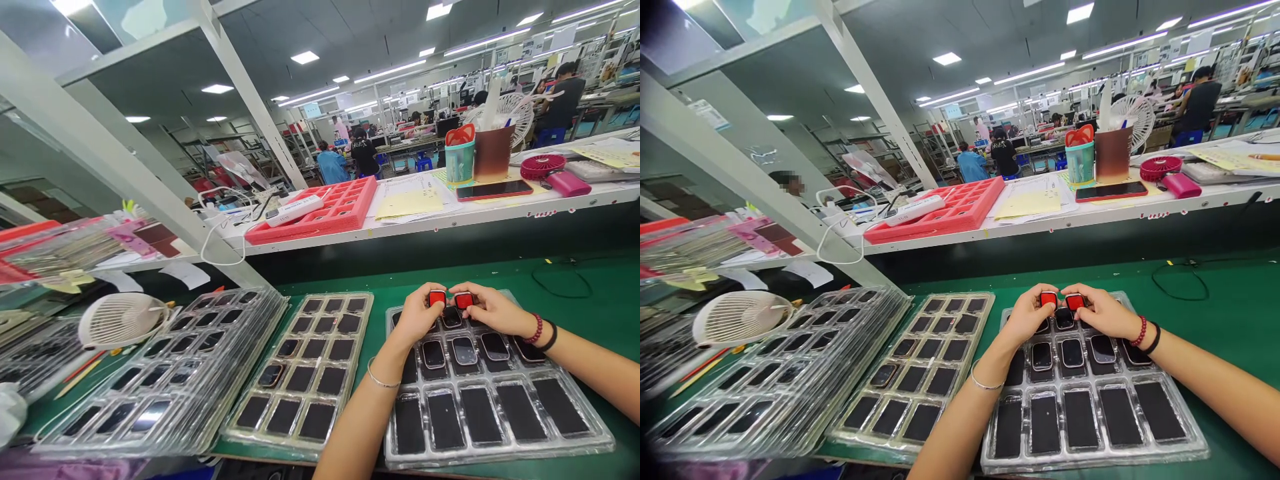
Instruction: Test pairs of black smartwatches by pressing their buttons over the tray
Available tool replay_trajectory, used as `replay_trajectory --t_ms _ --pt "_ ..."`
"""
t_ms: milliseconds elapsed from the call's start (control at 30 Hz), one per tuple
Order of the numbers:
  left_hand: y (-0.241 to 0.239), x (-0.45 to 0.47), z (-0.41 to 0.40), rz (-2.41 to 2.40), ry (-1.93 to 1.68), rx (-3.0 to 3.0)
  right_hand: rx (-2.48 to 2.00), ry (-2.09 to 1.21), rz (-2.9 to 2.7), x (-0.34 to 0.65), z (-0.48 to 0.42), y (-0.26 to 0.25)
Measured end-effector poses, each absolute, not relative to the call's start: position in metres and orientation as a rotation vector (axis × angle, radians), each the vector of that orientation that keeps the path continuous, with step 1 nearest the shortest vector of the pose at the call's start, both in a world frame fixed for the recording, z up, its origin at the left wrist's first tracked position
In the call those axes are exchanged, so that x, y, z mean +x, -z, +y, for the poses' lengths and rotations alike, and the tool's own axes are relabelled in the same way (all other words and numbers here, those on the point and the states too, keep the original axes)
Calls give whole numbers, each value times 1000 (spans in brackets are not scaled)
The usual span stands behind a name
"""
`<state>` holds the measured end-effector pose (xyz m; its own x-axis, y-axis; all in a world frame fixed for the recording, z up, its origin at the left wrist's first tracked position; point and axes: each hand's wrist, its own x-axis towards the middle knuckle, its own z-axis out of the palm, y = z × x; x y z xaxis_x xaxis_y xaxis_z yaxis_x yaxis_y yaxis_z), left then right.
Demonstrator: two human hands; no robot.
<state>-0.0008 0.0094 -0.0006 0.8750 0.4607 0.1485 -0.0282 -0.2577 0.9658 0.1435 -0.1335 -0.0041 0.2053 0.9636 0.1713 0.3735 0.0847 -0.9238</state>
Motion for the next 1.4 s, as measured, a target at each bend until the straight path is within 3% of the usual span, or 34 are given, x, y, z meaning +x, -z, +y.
replay_trajectory --t_ms 667,1400 --pt "-2 -2 8 293 -461 1688 -1428 -866 -1242 145 -135 2" --pt "-11 -3 5 348 -462 1645 -1479 -740 -1263 143 -137 -2"
